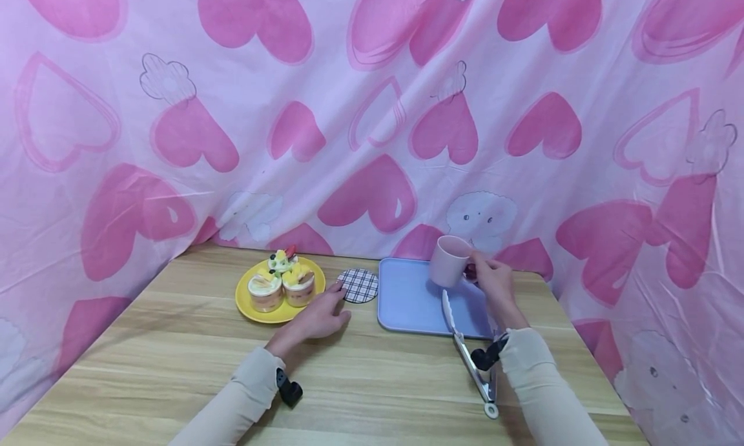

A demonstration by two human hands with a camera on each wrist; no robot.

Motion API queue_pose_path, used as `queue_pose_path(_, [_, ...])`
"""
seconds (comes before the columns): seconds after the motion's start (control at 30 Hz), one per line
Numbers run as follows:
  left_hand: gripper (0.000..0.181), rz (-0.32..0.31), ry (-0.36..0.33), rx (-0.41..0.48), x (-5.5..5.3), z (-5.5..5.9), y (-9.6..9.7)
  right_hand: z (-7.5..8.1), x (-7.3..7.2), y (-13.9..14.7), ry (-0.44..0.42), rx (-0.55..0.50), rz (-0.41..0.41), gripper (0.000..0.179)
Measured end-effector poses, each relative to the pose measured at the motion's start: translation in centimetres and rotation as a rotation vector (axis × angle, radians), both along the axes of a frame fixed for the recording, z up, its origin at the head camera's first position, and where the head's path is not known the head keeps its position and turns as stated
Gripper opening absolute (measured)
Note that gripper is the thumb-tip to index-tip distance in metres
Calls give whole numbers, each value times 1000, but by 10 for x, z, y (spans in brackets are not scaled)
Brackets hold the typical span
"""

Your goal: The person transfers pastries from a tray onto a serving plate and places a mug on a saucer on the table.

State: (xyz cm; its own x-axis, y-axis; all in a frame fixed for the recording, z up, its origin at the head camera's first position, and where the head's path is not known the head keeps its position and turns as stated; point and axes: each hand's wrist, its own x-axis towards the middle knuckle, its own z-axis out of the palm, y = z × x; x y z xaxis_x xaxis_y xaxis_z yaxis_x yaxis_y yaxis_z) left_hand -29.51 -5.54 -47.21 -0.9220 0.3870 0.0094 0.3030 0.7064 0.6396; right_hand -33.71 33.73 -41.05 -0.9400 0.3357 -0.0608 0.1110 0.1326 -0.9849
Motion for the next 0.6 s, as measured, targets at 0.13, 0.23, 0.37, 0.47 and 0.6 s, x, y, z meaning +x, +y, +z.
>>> queue_pose_path(0.13, [66,-1,2,4,0,0,0,2,1,-11,-15,31,28,52])
queue_pose_path(0.23, [66,-2,7,4,1,0,0,2,0,-19,-17,46,44,56])
queue_pose_path(0.37, [65,1,8,1,0,-1,0,1,-1,-30,16,17,65,48])
queue_pose_path(0.47, [65,2,4,-2,1,0,0,0,-1,-39,32,3,79,40])
queue_pose_path(0.6, [66,4,-6,1,1,0,0,-1,-2,-50,54,-27,96,32])
